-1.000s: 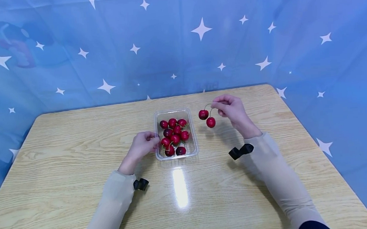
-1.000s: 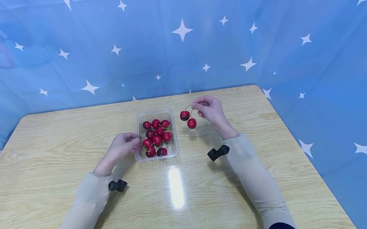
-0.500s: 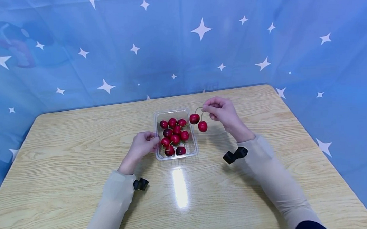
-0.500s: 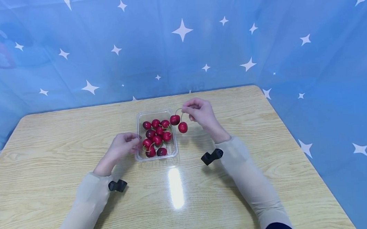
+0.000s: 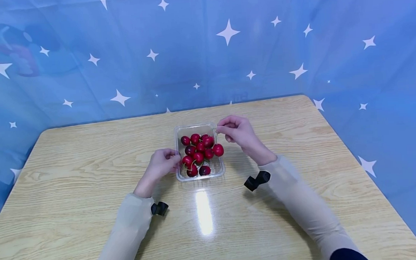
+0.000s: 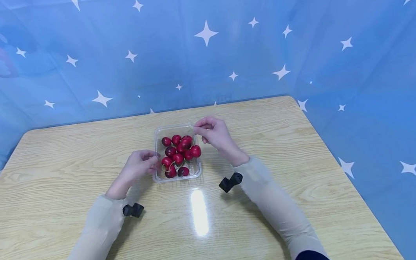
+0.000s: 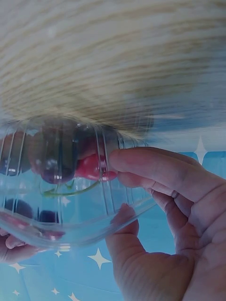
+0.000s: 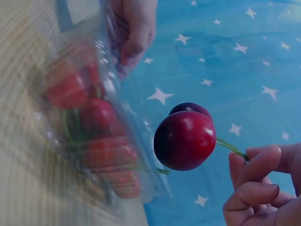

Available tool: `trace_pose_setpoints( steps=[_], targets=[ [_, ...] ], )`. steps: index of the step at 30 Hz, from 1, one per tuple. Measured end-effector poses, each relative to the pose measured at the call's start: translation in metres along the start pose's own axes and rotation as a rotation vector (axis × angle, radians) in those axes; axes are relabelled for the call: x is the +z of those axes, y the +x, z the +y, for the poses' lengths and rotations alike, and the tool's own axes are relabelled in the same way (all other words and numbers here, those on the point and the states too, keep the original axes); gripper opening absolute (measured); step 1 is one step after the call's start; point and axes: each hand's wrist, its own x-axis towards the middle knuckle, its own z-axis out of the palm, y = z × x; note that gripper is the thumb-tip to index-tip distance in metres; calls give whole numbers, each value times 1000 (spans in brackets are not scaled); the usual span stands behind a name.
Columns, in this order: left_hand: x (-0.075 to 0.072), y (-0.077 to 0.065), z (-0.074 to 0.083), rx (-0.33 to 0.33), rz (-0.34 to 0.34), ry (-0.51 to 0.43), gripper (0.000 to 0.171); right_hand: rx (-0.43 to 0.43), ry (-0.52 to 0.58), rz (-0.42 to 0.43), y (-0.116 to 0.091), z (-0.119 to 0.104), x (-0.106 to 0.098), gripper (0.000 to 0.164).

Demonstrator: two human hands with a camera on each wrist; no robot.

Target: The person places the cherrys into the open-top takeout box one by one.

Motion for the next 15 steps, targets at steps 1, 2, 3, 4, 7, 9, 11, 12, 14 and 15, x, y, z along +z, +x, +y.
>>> trace_pose_setpoints(
  steps=[1,2,3,4,7,9,11,12,14,15],
  targets=[
    [0,0,0,0,2,2,26,-1,-2,-5,0,1,2,2],
    [0,0,0,0,4,4,26,-2,-2,-11,1,2,3,3],
    [0,0,0,0,5,7,26,0,-2,-13,1,3,5,4],
    [-1,0,0,1,6,10,26,3,3,-15,1,5,7,5],
    [-1,1,1,-3,10,16,26,20,21,-23,2,9,11,9],
    [-1,1,1,-5,9,16,26,33,17,-27,2,12,14,11],
    [-1,1,1,-7,8,14,26,42,7,-31,2,16,16,13],
    [-1,1,1,-7,8,12,26,44,-2,-34,2,17,17,13],
    [-1,0,1,-6,7,9,26,51,-17,-35,2,20,19,14],
    [-1,0,1,-5,7,8,26,54,-25,-37,1,21,19,14]
  ],
)
